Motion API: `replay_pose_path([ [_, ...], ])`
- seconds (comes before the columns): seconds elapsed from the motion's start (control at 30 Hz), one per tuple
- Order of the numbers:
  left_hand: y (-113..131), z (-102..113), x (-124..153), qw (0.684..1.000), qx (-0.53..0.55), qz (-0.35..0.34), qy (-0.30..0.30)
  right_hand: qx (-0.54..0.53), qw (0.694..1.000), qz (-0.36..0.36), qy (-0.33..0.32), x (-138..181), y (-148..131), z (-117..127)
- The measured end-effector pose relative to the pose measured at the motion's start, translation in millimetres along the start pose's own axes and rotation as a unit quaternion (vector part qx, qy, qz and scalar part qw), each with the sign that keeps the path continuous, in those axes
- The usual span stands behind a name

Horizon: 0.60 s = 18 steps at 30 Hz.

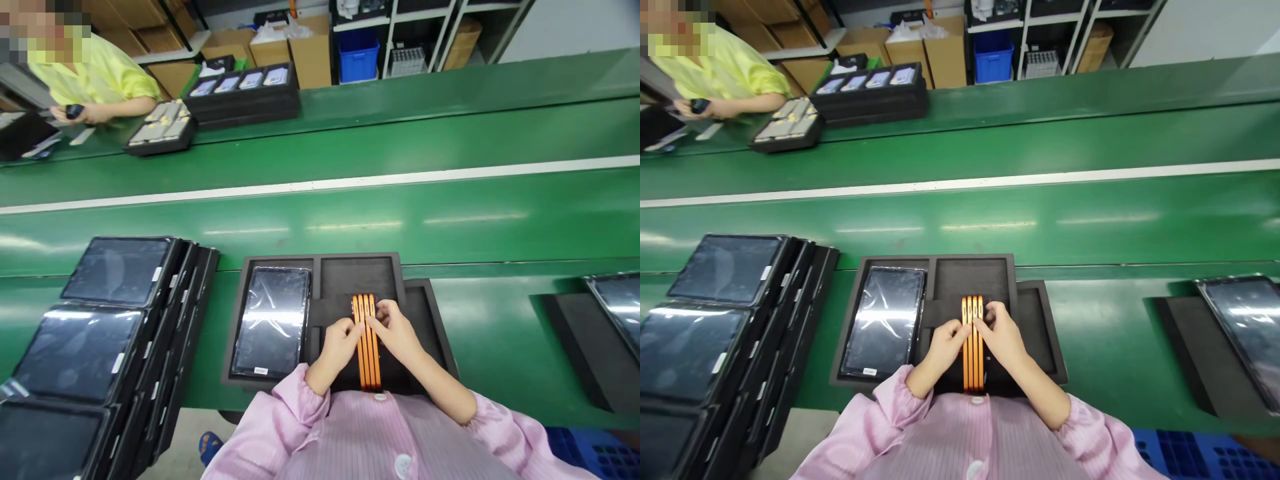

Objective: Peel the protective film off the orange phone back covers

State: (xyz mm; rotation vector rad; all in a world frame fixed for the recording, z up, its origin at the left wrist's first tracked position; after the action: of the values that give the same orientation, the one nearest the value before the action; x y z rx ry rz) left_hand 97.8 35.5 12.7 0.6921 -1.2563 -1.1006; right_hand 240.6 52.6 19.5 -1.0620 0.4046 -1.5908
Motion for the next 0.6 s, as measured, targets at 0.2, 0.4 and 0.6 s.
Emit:
replay_pose_path([
  [0.2,2.8,-4.0,44.3,0.993,-0.020,-0.078,-0.091,0.227,0.973,0.004,0.037,7.5,-7.8,-2.1],
  [0.4,-1.7,94.1,28.2,0.957,-0.205,0.032,0.203,0.126,0.989,0.027,0.072,-7.9,22.6,0.8],
  [0.6,-8.1,172.6,-0.5,0.890,-0.291,0.196,0.292,0.113,0.986,0.064,0.108,-8.9,30.9,-4.0],
])
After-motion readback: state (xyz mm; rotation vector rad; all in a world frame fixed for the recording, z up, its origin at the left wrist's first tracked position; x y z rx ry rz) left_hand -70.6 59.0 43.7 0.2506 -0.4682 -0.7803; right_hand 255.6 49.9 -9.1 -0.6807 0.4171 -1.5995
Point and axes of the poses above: each hand's wrist, its own x-axis away from the middle knuckle, its own z-axis out of the back of the hand, y = z × x, the point moved 2 cm from there along -x, towards the middle knuckle, and after that the axes turned 8 degrees about x, right-handed, at the moved point
